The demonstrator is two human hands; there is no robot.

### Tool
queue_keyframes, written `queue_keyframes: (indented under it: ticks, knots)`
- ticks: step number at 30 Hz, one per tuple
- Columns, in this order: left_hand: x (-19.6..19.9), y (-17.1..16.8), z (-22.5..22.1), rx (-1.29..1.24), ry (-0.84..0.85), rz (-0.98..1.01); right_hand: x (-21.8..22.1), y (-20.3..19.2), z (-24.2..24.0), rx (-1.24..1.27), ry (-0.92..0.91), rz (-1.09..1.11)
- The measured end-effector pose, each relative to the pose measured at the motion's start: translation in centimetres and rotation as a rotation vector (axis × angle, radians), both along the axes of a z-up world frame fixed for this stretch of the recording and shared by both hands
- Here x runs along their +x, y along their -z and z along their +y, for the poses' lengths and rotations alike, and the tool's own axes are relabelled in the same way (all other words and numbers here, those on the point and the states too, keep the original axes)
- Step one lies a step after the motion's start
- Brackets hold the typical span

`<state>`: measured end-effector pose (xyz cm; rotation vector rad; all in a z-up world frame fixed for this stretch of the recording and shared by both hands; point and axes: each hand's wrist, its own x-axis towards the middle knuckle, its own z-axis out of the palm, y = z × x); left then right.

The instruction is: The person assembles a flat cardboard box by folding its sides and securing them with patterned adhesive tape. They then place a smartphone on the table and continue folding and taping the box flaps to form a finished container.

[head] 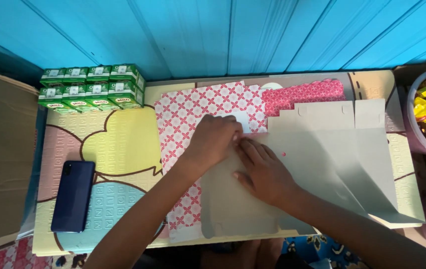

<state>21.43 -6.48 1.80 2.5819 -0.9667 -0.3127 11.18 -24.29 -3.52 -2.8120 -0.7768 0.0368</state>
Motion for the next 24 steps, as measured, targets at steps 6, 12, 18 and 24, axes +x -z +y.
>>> queue_keyframes:
  ticks: [6,12,18,24]
  knots:
    - [0.2,0.4,-0.6,-0.058,-0.008,-0.014,-0.1,-0.5,-1.5,-0.033,0.070,0.077]
    - [-0.3,1.3,-1.1,0.009,-0.058,0.022,-0.3,-0.8,-2.1,-0.088,0.084,0.093]
    - [-0.2,1.3,-1.6,-0.024,-0.083,0.052,-0.3,-0.7,-2.3,-0.087,0.064,0.060]
    - [-0.2,0.7,-1.3,-0.026,-0.078,0.003,-0.5,-0.7,-2.1,-0.070,0.071,0.038]
